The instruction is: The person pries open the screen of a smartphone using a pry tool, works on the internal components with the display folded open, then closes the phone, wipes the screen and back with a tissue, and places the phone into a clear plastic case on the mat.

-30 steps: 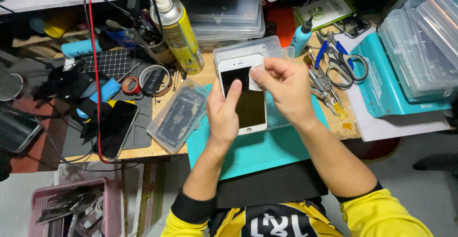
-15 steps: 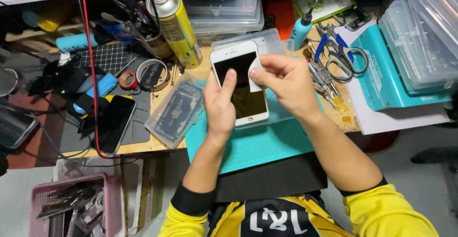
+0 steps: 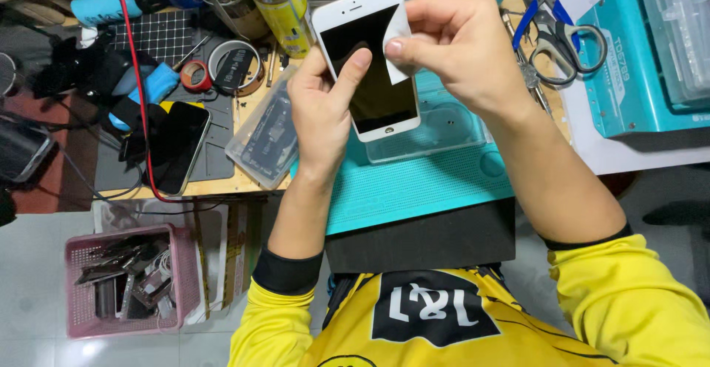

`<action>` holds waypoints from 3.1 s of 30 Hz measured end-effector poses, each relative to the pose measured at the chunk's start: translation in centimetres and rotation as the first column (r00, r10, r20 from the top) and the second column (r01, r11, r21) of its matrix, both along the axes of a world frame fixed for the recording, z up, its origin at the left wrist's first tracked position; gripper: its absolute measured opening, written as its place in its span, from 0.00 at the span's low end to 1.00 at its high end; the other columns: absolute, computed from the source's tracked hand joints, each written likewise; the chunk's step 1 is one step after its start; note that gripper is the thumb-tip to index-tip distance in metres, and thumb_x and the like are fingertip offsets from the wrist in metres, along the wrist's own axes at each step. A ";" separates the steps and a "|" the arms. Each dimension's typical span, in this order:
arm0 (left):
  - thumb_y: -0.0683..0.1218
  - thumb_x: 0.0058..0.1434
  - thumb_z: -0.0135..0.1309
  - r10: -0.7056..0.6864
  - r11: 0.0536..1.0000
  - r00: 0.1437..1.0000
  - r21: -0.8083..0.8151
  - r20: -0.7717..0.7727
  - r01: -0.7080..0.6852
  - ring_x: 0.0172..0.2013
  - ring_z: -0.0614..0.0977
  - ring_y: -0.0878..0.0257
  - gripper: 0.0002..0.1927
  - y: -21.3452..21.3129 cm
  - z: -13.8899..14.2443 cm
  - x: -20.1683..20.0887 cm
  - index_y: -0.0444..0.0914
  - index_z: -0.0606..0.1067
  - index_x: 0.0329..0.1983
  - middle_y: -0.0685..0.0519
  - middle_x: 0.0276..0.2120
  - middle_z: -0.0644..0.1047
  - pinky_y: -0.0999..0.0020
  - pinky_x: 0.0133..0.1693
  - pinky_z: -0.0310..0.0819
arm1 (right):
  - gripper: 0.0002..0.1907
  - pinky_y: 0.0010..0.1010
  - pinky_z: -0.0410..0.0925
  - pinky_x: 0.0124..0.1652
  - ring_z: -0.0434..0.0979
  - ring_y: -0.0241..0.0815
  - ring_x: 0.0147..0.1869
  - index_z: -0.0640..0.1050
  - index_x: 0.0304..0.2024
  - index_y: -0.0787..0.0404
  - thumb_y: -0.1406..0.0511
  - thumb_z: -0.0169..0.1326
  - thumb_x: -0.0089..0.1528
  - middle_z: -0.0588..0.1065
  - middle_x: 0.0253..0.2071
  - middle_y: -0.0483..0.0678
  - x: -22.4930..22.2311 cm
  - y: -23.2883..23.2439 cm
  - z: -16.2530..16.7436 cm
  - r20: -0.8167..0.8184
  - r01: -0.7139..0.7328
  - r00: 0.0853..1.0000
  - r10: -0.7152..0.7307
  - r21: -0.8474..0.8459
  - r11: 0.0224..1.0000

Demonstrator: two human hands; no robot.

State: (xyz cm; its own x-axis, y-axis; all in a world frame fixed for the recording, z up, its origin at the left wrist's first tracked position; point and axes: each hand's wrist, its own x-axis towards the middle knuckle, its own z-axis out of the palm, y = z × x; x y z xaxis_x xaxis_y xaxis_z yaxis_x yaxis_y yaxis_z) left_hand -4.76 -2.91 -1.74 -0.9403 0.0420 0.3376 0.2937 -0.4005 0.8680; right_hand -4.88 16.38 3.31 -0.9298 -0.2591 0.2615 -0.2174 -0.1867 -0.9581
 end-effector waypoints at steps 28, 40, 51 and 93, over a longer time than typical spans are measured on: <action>0.43 0.75 0.54 0.089 0.978 0.996 0.189 0.026 -0.093 0.46 0.79 0.67 0.10 0.0 0.3 0.0 0.32 0.76 0.53 0.52 0.46 0.81 0.71 0.52 0.73 | 0.06 0.17 0.67 0.33 0.74 0.23 0.32 0.82 0.39 0.67 0.69 0.60 0.64 0.78 0.30 0.39 3.1 -1.4 -2.7 0.126 0.007 0.991 -0.033 0.198 0.980; 0.43 0.78 0.52 0.198 0.914 0.977 0.345 0.080 -0.214 0.54 0.75 0.64 0.15 2.5 -1.4 -0.1 0.28 0.68 0.60 0.47 0.53 0.75 0.68 0.60 0.69 | 0.08 0.17 0.67 0.32 0.74 0.22 0.32 0.82 0.43 0.68 0.68 0.61 0.63 0.79 0.30 0.40 5.0 -2.3 -3.3 0.030 0.246 0.965 -0.260 0.239 0.939; 0.61 0.76 0.36 -0.157 0.926 0.956 0.374 0.248 0.055 0.52 0.73 0.56 0.36 3.2 -1.4 -0.2 0.42 0.48 0.82 0.41 0.67 0.64 0.59 0.53 0.66 | 0.28 0.47 0.58 0.70 0.61 0.65 0.76 0.63 0.68 0.75 0.65 0.51 0.70 0.62 0.71 0.69 6.5 -3.7 -3.0 -0.542 0.293 0.838 0.065 0.547 0.784; 0.49 0.77 0.42 -0.321 0.947 0.911 0.100 0.260 0.305 0.53 0.77 0.64 0.22 1.2 -0.1 3.1 0.33 0.66 0.68 0.50 0.56 0.75 0.68 0.54 0.72 | 0.24 0.47 0.62 0.68 0.68 0.59 0.73 0.73 0.63 0.69 0.73 0.50 0.63 0.71 0.66 0.60 1.6 -0.7 -0.1 -0.671 0.502 0.742 -0.022 0.533 0.681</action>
